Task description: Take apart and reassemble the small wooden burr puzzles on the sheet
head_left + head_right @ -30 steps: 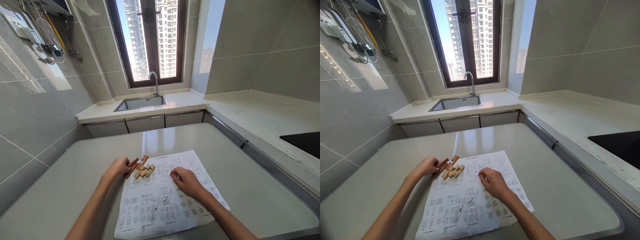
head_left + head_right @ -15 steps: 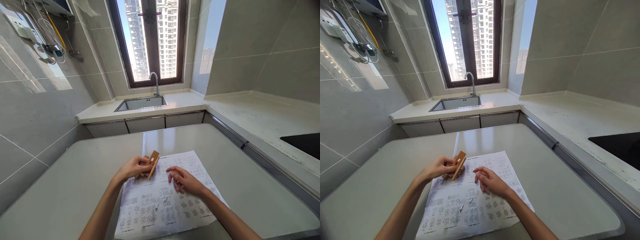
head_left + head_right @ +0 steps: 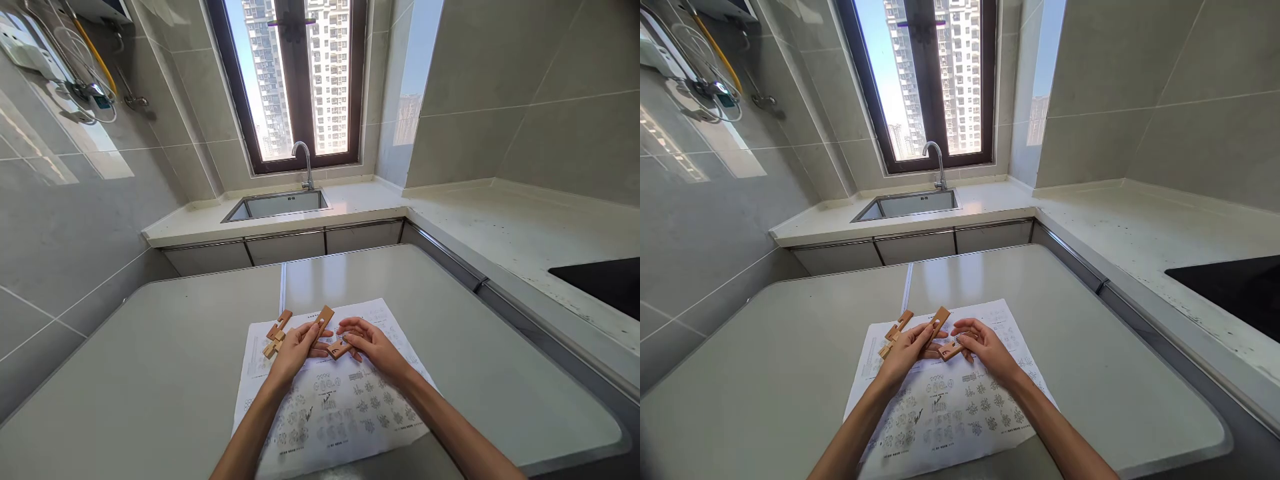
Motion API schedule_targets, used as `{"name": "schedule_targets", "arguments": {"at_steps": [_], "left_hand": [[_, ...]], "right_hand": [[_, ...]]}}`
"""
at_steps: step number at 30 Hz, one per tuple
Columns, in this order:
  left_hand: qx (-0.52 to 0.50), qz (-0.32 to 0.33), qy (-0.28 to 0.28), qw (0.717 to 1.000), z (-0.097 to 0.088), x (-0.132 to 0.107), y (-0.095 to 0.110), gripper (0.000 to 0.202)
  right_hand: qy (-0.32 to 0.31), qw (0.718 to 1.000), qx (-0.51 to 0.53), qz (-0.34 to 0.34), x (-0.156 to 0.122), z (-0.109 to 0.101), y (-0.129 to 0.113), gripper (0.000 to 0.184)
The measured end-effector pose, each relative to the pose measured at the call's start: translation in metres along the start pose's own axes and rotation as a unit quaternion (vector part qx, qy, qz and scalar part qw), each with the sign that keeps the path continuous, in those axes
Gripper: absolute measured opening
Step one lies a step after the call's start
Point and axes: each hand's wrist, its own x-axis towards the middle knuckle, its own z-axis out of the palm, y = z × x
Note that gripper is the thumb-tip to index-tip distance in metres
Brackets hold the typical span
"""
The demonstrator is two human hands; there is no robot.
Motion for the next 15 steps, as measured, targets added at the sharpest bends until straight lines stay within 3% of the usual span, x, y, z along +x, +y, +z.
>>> {"name": "schedule_targets", "arguments": {"at_steps": [7, 11, 15], "left_hand": [[-0.039, 0.045, 0.028, 0.998, 0.01, -0.001, -0.022, 0.057], [-0.038, 0.074, 0.04, 0.996, 0.014, 0.0, -0.029, 0.064], [-0.026, 0.1, 0.059, 0.993, 0.018, -0.001, -0.034, 0.059]], "right_hand": [[-0.024, 0.997, -0.066, -0.032, -0.004, 0.007, -0.008, 0.041], [0.018, 0.998, -0.058, -0.031, -0.002, 0.004, 0.001, 0.047], [0.066, 0.994, -0.072, -0.041, 0.0, 0.002, 0.01, 0.05]]}}
